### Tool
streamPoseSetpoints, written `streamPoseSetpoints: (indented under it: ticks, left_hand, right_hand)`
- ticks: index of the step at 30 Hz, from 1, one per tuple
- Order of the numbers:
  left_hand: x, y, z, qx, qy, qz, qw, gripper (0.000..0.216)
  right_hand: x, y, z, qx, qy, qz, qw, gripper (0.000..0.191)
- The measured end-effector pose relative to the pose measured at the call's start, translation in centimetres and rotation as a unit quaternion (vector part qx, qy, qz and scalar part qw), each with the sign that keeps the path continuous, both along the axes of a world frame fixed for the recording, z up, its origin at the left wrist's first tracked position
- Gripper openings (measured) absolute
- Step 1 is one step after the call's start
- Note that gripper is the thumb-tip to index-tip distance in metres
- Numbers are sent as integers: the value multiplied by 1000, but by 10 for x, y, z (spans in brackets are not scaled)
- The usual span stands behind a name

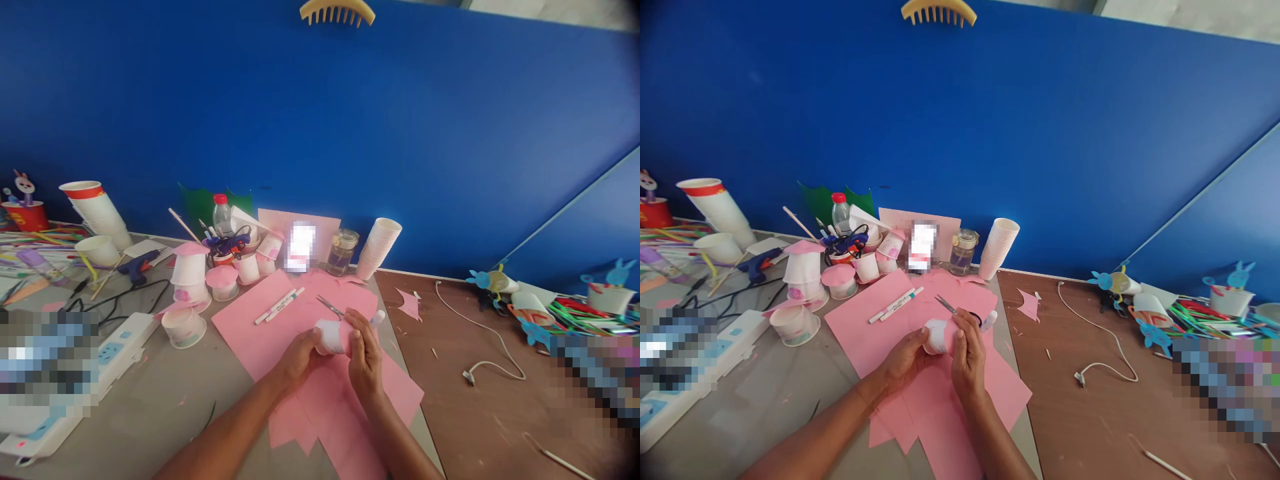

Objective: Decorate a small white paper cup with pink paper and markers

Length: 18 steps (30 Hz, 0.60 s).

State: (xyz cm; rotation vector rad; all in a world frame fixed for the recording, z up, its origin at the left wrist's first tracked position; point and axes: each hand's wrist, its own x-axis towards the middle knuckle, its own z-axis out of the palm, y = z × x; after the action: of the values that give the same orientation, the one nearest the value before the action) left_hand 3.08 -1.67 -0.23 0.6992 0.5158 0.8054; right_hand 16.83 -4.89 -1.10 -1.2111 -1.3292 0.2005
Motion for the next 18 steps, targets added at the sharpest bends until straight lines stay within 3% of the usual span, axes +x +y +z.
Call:
streamPoseSetpoints:
  ticks: [7, 11, 14, 18]
  left_hand:
    - [0, 0, 1, -21, -9, 1, 1000, 33]
    - [-3, 6, 4, -100, -61, -5, 993, 37]
    - [-5, 12, 3, -172, -81, -5, 982, 44]
    - [-7, 16, 0, -189, -109, 3, 976, 42]
  right_hand:
    - [0, -4, -1, -24, 7, 12, 1000, 41]
    - [0, -9, 2, -16, 44, 20, 999, 54]
    - [-1, -8, 0, -9, 70, 35, 997, 53]
    - [-5, -4, -11, -41, 68, 65, 995, 56]
